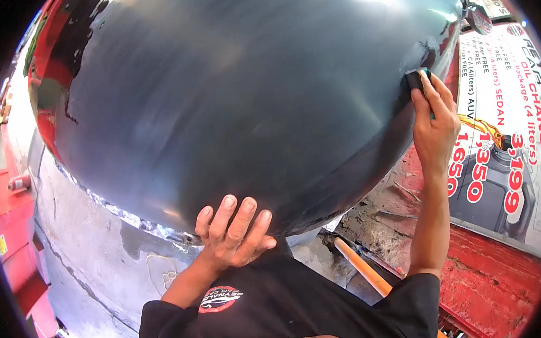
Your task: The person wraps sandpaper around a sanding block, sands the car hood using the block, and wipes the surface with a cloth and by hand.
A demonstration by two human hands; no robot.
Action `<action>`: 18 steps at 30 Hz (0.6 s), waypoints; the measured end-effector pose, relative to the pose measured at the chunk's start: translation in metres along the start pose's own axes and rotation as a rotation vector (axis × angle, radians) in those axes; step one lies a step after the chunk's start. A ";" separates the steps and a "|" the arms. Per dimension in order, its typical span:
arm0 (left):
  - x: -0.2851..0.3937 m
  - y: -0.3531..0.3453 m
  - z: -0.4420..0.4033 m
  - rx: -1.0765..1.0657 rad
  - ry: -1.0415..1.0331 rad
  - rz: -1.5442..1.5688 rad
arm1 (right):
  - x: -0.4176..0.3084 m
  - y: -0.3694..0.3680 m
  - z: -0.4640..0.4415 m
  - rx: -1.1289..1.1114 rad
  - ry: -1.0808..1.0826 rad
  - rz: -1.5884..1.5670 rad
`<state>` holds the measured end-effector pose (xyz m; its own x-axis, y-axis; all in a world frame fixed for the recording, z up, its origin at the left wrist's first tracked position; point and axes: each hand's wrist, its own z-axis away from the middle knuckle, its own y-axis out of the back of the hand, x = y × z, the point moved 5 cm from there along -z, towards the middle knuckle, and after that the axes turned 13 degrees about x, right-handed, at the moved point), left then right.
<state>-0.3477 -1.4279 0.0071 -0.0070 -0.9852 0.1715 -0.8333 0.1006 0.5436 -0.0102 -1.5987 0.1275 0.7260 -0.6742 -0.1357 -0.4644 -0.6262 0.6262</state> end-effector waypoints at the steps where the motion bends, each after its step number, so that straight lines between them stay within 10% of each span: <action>1: 0.000 0.000 -0.001 -0.002 -0.008 -0.003 | 0.012 -0.006 -0.011 0.020 0.032 0.021; 18: 0.005 0.002 0.004 -0.070 -0.088 -0.035 | 0.072 -0.039 -0.064 0.118 -0.057 0.102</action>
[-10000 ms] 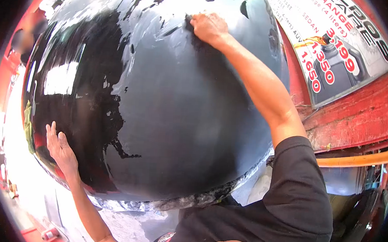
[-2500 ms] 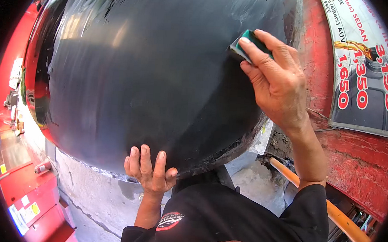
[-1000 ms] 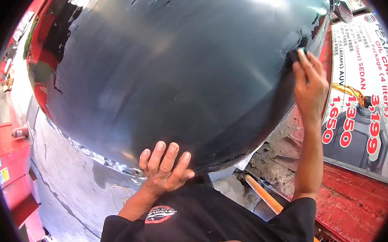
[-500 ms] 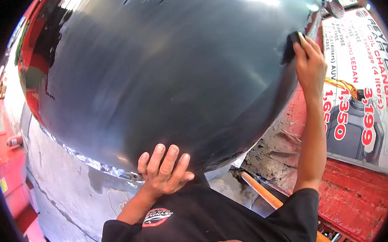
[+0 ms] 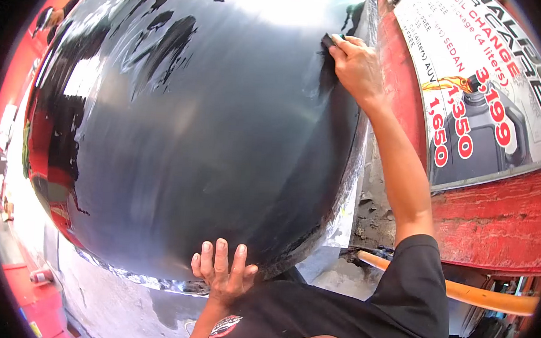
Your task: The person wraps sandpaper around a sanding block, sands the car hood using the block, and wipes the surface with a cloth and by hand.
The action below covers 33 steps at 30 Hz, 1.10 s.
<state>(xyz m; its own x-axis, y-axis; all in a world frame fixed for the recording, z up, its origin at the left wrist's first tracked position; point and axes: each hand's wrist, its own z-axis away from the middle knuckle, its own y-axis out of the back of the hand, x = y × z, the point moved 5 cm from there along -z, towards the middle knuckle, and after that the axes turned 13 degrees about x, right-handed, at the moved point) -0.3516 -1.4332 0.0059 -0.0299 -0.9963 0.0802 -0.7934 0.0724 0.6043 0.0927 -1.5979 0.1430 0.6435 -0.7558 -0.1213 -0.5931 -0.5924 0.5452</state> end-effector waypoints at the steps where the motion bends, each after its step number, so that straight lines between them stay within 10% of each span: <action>1: 0.001 0.001 -0.001 0.001 0.000 -0.005 | 0.000 -0.001 0.006 0.019 -0.063 0.015; 33: -0.001 0.001 -0.004 0.004 0.009 -0.009 | -0.071 0.046 0.040 -0.115 0.057 -0.119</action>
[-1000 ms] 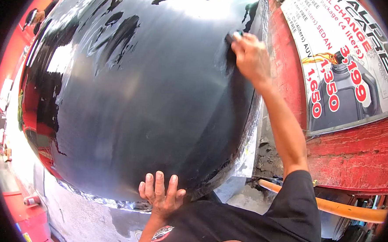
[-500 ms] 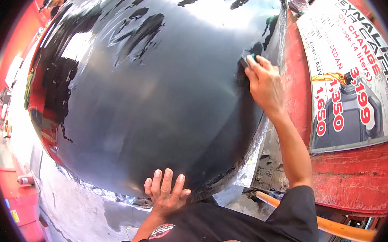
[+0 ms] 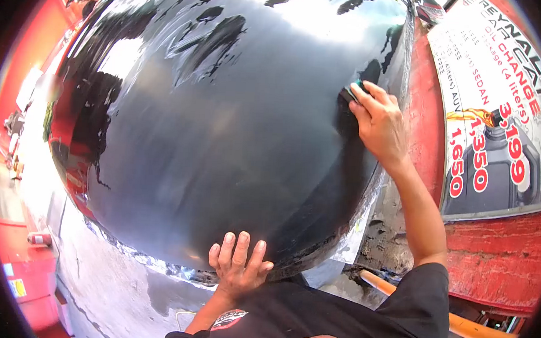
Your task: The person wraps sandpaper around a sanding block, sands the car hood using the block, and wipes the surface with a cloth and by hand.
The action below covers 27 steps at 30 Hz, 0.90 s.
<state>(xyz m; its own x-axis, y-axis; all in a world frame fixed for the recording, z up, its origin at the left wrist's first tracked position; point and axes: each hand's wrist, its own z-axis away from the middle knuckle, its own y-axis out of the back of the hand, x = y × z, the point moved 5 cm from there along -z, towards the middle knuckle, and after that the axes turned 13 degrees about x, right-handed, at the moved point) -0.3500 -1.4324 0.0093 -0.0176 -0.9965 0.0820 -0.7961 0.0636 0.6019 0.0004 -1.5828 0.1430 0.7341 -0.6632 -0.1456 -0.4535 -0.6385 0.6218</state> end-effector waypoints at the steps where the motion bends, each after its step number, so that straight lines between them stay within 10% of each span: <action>1: 0.000 -0.001 0.001 -0.001 -0.002 -0.005 | 0.015 -0.007 -0.010 0.022 0.000 0.026; 27: 0.008 -0.002 -0.004 -0.013 -0.035 -0.052 | 0.013 0.007 0.011 0.122 -0.018 -0.009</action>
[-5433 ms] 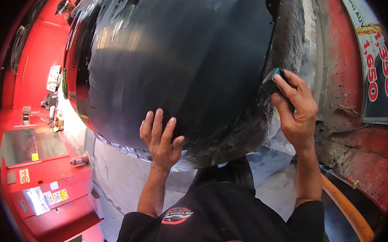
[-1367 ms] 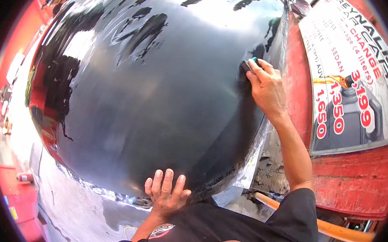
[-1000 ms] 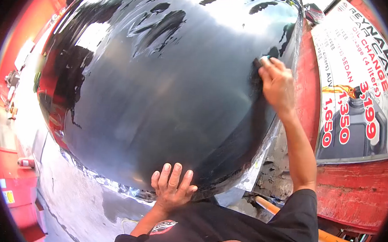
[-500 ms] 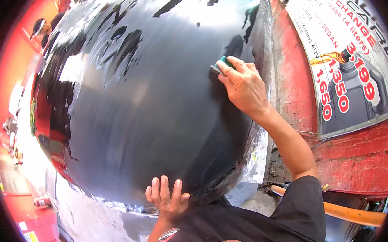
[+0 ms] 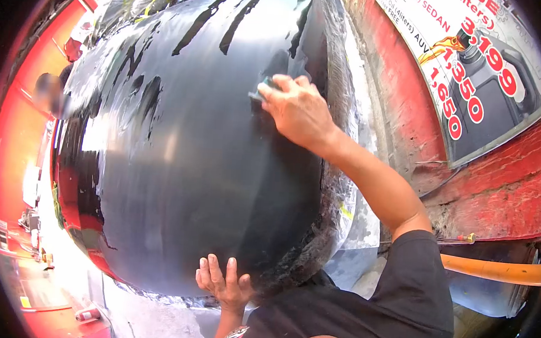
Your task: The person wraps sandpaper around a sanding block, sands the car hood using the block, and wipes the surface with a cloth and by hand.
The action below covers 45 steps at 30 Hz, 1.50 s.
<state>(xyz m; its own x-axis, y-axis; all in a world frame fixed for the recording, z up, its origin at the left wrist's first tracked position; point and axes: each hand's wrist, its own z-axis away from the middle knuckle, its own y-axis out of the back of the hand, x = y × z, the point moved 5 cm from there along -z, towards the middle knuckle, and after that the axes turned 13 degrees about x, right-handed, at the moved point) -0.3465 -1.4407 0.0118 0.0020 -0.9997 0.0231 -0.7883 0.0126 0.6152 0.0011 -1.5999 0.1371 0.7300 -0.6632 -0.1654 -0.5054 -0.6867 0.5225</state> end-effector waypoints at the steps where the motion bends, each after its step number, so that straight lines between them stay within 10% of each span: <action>1: 0.000 -0.001 0.000 0.002 0.004 -0.003 | 0.018 -0.008 -0.011 0.010 -0.028 0.061; 45: -0.001 0.003 -0.003 0.051 0.059 0.002 | 0.072 -0.037 -0.047 -0.052 -0.037 0.167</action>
<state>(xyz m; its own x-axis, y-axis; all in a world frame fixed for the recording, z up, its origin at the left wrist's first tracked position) -0.3469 -1.4401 0.0156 0.0360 -0.9968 0.0716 -0.8184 0.0117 0.5745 0.0942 -1.6086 0.1456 0.6197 -0.7781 -0.1028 -0.5933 -0.5502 0.5875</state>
